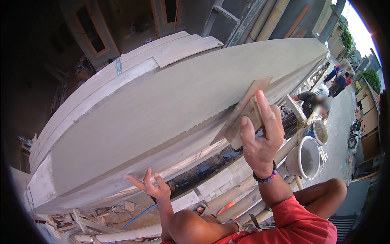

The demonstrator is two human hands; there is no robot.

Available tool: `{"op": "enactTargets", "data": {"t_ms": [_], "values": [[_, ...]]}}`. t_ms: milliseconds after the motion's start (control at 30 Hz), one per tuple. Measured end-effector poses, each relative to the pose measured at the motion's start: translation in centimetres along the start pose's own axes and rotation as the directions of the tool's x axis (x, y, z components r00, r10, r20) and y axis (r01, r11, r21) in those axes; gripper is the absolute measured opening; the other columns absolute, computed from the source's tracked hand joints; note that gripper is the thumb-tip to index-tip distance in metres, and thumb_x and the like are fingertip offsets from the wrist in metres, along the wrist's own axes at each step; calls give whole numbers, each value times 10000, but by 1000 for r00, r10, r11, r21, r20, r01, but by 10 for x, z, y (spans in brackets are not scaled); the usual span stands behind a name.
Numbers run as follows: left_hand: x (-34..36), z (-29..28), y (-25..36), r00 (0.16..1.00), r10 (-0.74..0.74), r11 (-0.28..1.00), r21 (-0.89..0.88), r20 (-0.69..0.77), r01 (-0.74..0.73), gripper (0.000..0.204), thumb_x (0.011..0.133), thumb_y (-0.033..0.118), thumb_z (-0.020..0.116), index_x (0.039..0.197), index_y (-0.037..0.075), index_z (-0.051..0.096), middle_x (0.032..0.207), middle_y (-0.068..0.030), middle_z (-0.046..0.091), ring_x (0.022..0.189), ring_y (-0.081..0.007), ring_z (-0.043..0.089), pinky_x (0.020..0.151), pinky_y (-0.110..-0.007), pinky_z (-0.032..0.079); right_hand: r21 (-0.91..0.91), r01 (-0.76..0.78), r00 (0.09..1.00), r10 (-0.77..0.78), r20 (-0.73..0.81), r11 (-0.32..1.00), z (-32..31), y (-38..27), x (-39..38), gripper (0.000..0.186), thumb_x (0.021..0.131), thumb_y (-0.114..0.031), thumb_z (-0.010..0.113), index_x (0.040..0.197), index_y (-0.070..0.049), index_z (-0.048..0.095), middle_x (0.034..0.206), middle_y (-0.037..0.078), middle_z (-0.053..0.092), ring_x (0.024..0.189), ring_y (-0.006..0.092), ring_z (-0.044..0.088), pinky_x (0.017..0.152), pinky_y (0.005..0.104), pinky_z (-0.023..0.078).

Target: The person smooths a large curved plaster surface using a rectangular trowel. They repeatedly dip the trowel into a bucket of water and wipe the surface to refine the finish. The person stands on bamboo scaffolding while working.

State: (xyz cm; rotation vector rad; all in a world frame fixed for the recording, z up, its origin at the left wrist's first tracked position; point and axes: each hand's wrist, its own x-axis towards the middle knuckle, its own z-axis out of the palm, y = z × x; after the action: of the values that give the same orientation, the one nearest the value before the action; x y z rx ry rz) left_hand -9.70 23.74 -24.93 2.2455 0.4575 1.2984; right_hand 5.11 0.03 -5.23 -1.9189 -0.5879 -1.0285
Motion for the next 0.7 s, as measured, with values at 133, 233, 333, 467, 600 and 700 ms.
{"op": "enactTargets", "data": {"t_ms": [133, 233, 333, 467, 600, 700], "values": [[-1, -3, -3, 1000, 9, 1000, 12, 10, -9, 234, 932, 172, 563, 1103, 19, 609, 1544, -336, 31, 1430, -524, 27, 1106, -654, 115, -72, -40, 985, 51, 166, 997, 12, -3, -33, 587, 689, 38, 685, 1266, 25, 579, 758, 100, 463, 648, 215, 476, 583, 319, 426], [0, -3, -1, 1000, 11, 1000, -24, 12, -11, 213, 941, 161, 554, 1118, 49, 595, 1568, -286, -6, 1453, -469, -17, 1126, -620, 84, -41, -71, 935, 81, 344, 997, -2, -2, -56, 572, 694, 25, 691, 1257, 12, 592, 762, 104, 484, 653, 216, 500, 590, 321, 433], [-3, -3, -7, 1000, 14, 1000, -22, 2, -14, 212, 945, 173, 552, 1109, 46, 595, 1569, -286, -6, 1453, -469, -15, 1127, -618, 81, -33, 23, 996, -21, 86, 999, -10, -6, -26, 577, 695, 27, 695, 1263, 2, 592, 772, 98, 500, 656, 211, 512, 591, 314, 434], [0, -1, 0, 1000, 5, 999, -54, 4, -5, 211, 945, 176, 551, 1103, 45, 599, 1565, -294, 4, 1453, -470, -11, 1130, -614, 76, 4, 10, 997, -11, 74, 1000, 15, -27, 0, 573, 703, 39, 693, 1265, 15, 585, 772, 95, 491, 643, 206, 493, 576, 299, 416], [-1, -5, 2, 1000, -4, 999, -50, 27, 5, 207, 921, 128, 565, 1108, 47, 598, 1561, -303, 11, 1450, -479, 2, 1135, -606, 80, -7, -7, 945, 8, 326, 1000, 23, -16, -77, 565, 693, 11, 720, 1246, -10, 607, 749, 92, 457, 615, 205, 450, 548, 309, 403], [0, -9, -5, 1000, 5, 998, -55, 25, -3, 222, 899, 86, 573, 1116, 48, 597, 1561, -304, 16, 1447, -488, 19, 1137, -602, 94, 47, 11, 979, -20, 203, 999, 13, -20, -63, 553, 693, 11, 722, 1236, -7, 613, 765, 92, 487, 621, 203, 466, 552, 312, 418]]}}
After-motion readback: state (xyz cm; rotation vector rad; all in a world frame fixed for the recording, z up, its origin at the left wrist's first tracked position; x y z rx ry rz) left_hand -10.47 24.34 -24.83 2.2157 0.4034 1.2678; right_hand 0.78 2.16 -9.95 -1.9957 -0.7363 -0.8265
